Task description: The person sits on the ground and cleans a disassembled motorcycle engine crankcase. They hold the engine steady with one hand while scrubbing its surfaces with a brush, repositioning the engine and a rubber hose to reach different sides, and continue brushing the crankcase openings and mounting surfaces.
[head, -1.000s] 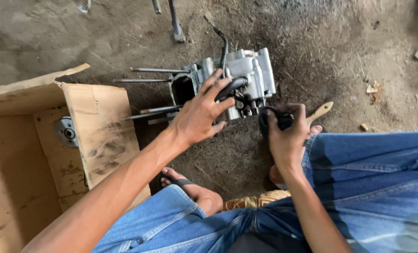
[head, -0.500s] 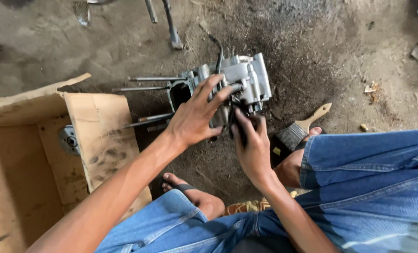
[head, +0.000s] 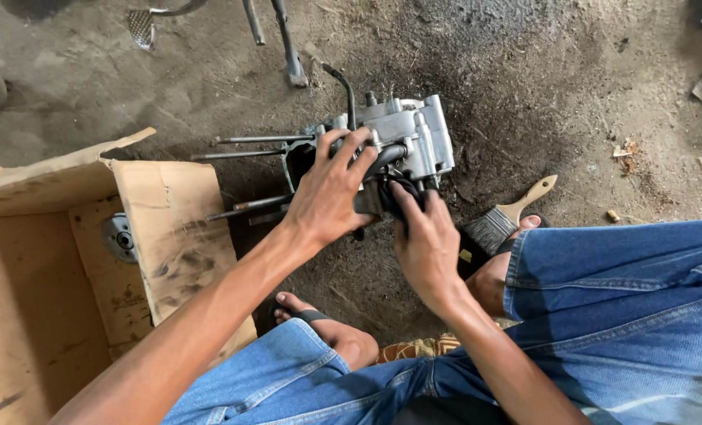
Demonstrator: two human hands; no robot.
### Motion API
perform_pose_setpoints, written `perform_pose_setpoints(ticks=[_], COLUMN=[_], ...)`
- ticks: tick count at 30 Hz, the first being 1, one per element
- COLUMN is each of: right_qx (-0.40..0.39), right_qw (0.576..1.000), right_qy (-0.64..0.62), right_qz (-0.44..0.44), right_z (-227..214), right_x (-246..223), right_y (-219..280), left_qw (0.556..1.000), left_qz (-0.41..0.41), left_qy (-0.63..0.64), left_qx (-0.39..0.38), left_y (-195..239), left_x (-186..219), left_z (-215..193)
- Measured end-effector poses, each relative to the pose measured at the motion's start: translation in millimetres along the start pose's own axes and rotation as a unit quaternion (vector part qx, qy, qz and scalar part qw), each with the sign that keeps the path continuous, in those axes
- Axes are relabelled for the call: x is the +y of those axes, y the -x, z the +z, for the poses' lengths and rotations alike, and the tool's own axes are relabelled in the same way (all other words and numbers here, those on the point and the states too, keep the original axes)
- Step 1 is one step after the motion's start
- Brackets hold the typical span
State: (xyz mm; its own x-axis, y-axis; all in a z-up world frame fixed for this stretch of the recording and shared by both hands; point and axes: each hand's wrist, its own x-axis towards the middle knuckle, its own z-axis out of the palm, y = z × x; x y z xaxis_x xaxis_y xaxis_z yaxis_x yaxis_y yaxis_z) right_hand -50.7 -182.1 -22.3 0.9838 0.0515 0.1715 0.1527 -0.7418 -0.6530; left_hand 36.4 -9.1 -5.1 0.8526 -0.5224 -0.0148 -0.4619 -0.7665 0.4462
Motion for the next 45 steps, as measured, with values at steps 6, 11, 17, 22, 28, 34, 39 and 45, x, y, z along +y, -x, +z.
perform_pose_setpoints(ticks=[6, 11, 17, 22, 28, 34, 39, 45], right_qx=[-0.083, -0.105, -0.107, -0.101, -0.15, -0.033, -0.053, -0.028], right_qw=[0.991, 0.989, 0.988, 0.991, 0.946, 0.994, 0.985, 0.986], right_qy=[-0.008, -0.019, -0.039, 0.014, -0.219, -0.064, -0.165, -0.124], right_qz=[0.108, 0.105, 0.106, 0.084, 0.185, 0.083, 0.013, 0.109], right_z=[-5.9, -13.3, -18.7, -9.4, -9.3, -15.9, -8.9, -20.0], right_x=[-10.5, -0.8, -5.4, -7.5, 22.5, 7.0, 34.1, 14.4], right_y=[11.5, 6.2, 8.4, 13.8, 21.8, 2.3, 28.8, -10.5], left_qw=[0.998, 0.999, 0.999, 0.998, 0.998, 1.0, 1.0, 0.999], left_qz=[-0.022, 0.03, 0.032, 0.009, 0.009, 0.019, 0.02, 0.025], left_qy=[0.006, -0.019, -0.021, -0.022, -0.043, -0.012, 0.005, -0.018], left_qx=[-0.052, -0.001, -0.007, -0.056, -0.038, -0.006, -0.007, -0.022], left_y=[6.5, 15.7, 11.3, 11.0, 15.3, 13.4, 16.5, 21.7], left_x=[2.4, 7.6, 10.7, 11.4, 5.5, 11.0, 3.3, -6.2], left_z=[4.9, 10.4, 8.3, 9.9, 17.6, 8.2, 15.5, 27.1])
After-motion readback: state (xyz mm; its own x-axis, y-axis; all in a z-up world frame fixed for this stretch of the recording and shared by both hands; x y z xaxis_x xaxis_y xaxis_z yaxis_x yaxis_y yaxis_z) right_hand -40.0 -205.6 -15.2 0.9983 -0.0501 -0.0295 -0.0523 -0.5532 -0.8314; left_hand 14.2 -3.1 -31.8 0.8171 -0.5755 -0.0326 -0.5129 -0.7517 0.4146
